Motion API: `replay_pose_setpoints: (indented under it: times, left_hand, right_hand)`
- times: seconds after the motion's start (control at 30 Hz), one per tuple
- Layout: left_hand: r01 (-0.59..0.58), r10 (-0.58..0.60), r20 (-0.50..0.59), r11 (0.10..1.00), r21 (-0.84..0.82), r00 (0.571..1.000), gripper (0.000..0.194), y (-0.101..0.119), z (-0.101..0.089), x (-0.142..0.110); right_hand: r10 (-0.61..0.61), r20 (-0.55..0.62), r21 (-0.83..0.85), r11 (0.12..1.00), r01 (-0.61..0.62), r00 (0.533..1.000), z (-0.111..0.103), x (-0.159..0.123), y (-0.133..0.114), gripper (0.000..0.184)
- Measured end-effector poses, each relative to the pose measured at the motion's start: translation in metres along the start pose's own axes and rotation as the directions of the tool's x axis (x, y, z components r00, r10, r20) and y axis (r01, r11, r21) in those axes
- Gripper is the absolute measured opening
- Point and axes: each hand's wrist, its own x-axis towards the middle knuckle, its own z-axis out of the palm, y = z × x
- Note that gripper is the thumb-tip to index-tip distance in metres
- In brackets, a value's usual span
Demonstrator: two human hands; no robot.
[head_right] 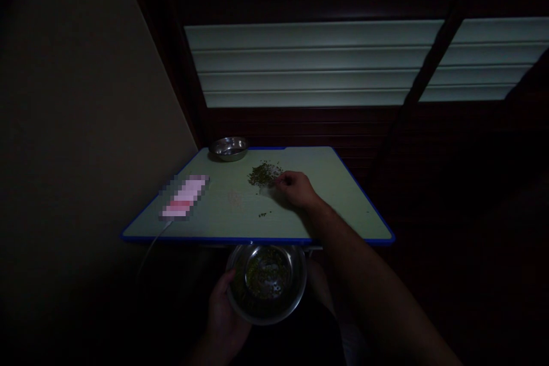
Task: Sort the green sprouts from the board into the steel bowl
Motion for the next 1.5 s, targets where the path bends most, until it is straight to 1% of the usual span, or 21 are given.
replay_pose_setpoints:
  times: [0.13, 0.23, 0.33, 0.43, 0.53, 0.63, 0.73, 0.8, 1.0, 1.13, 1.3, 1.5]
  left_hand:
    - [-0.006, 0.007, 0.021, 1.000, -0.018, 1.000, 0.021, -0.001, -0.001, 0.002]
    - [-0.006, 0.005, -0.013, 1.000, -0.012, 1.000, 0.021, -0.001, -0.001, 0.002]
    - [0.010, -0.010, -0.021, 1.000, -0.004, 1.000, 0.022, -0.001, 0.000, 0.002]
    - [0.000, 0.000, 0.003, 1.000, -0.005, 1.000, 0.022, -0.001, 0.000, 0.001]
    - [-0.002, 0.002, 0.018, 1.000, -0.002, 1.000, 0.021, -0.001, -0.001, 0.001]
    - [0.013, -0.013, 0.011, 1.000, 0.003, 1.000, 0.022, 0.000, 0.000, -0.001]
    - [0.015, -0.015, -0.002, 1.000, 0.003, 1.000, 0.022, 0.000, 0.000, -0.002]
    - [0.013, -0.013, -0.004, 1.000, -0.003, 1.000, 0.021, 0.000, 0.001, -0.002]
    - [0.015, -0.015, 0.013, 1.000, -0.014, 1.000, 0.022, -0.001, -0.001, 0.002]
    - [0.001, -0.001, -0.005, 1.000, -0.009, 1.000, 0.021, -0.002, -0.003, 0.003]
    - [0.021, -0.020, 0.015, 0.999, -0.025, 1.000, 0.023, -0.002, -0.003, 0.002]
    - [0.005, -0.005, 0.006, 1.000, -0.031, 1.000, 0.022, -0.002, -0.002, 0.002]
  right_hand:
    - [-0.041, 0.120, 0.018, 0.999, 0.039, 0.992, 0.007, -0.004, -0.002, 0.024]
    - [-0.071, 0.144, -0.032, 0.997, 0.076, 0.987, 0.012, -0.005, -0.003, 0.023]
    - [-0.059, 0.147, -0.085, 0.994, 0.072, 0.987, 0.013, -0.006, -0.005, 0.019]
    - [-0.049, 0.128, -0.133, 0.989, 0.066, 0.991, 0.010, -0.007, -0.009, 0.014]
    - [-0.033, 0.080, -0.193, 0.980, 0.048, 0.996, 0.007, -0.007, -0.010, 0.011]
    - [-0.028, 0.026, -0.256, 0.966, 0.034, 0.999, 0.004, -0.006, -0.009, 0.010]
    - [-0.043, 0.007, -0.279, 0.959, 0.043, 0.999, 0.003, -0.004, -0.007, 0.010]
    - [-0.061, 0.003, -0.269, 0.961, 0.059, 0.998, 0.003, -0.004, -0.005, 0.011]
    - [-0.156, 0.025, -0.179, 0.971, 0.158, 0.987, 0.008, -0.002, -0.003, 0.014]
    - [-0.181, 0.055, -0.145, 0.972, 0.187, 0.982, 0.011, 0.000, -0.001, 0.017]
    - [-0.200, 0.088, -0.128, 0.969, 0.210, 0.976, 0.012, 0.001, 0.004, 0.019]
    - [-0.204, 0.104, -0.080, 0.974, 0.213, 0.973, 0.010, 0.003, 0.007, 0.018]
